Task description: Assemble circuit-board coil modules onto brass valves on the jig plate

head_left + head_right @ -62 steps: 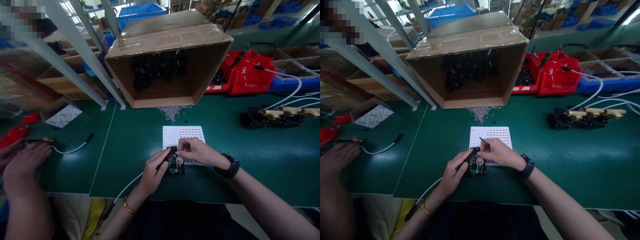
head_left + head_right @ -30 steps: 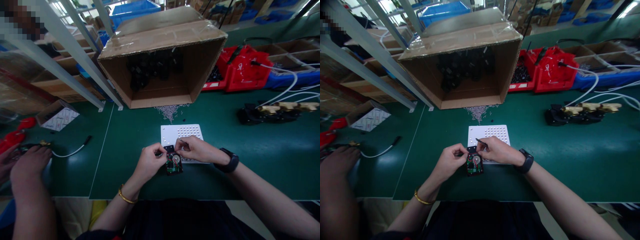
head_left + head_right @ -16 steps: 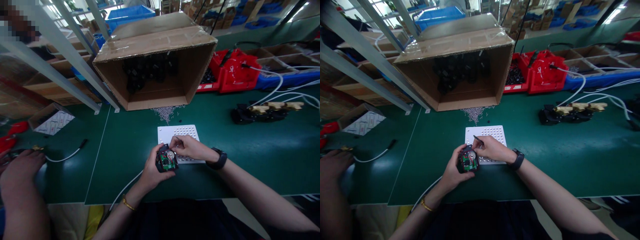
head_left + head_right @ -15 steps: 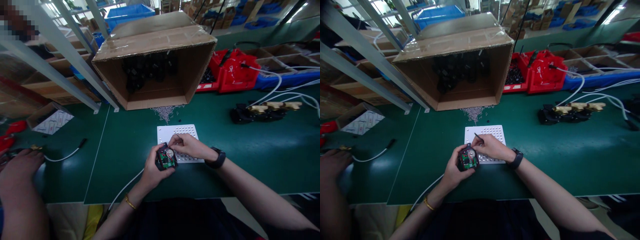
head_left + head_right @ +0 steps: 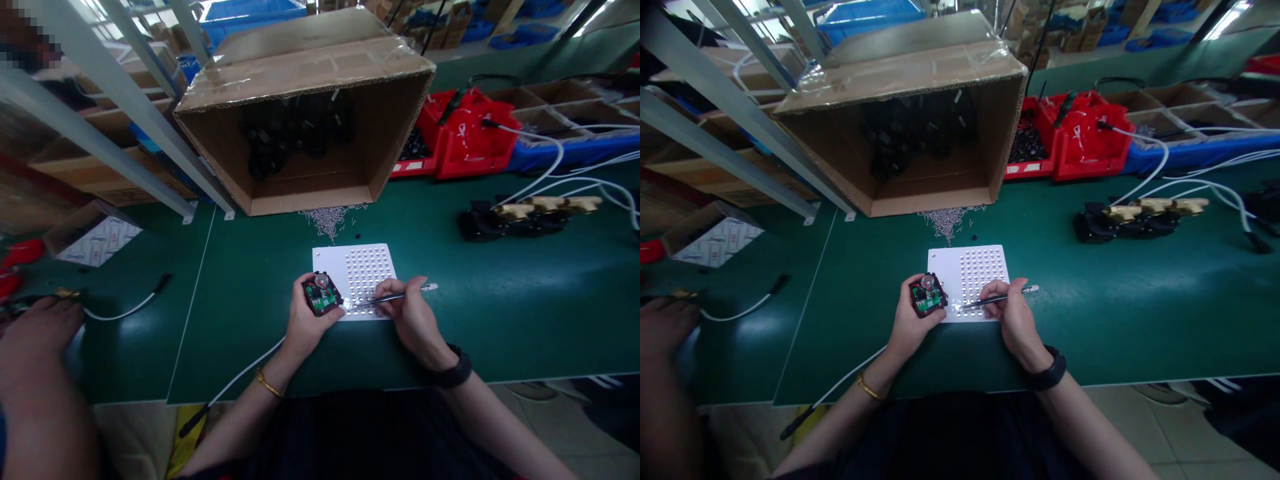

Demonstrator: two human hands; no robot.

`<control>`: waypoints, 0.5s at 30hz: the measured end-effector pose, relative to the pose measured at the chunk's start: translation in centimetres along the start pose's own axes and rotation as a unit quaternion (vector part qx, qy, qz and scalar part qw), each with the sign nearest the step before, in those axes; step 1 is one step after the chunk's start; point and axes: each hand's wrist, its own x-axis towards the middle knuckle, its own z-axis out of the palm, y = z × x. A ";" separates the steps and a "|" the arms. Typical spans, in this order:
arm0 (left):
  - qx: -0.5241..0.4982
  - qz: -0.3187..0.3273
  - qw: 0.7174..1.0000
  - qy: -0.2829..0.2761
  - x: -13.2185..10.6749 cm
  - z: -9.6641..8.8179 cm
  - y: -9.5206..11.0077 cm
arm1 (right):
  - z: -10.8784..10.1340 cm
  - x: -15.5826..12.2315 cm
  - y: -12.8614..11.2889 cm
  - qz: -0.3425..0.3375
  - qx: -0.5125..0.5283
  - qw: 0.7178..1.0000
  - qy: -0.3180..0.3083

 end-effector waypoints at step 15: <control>0.123 0.079 0.926 -0.348 -1.0 -3.2 3.5 | -2.5 -0.5 0.5 -0.025 -0.042 0.999 -0.021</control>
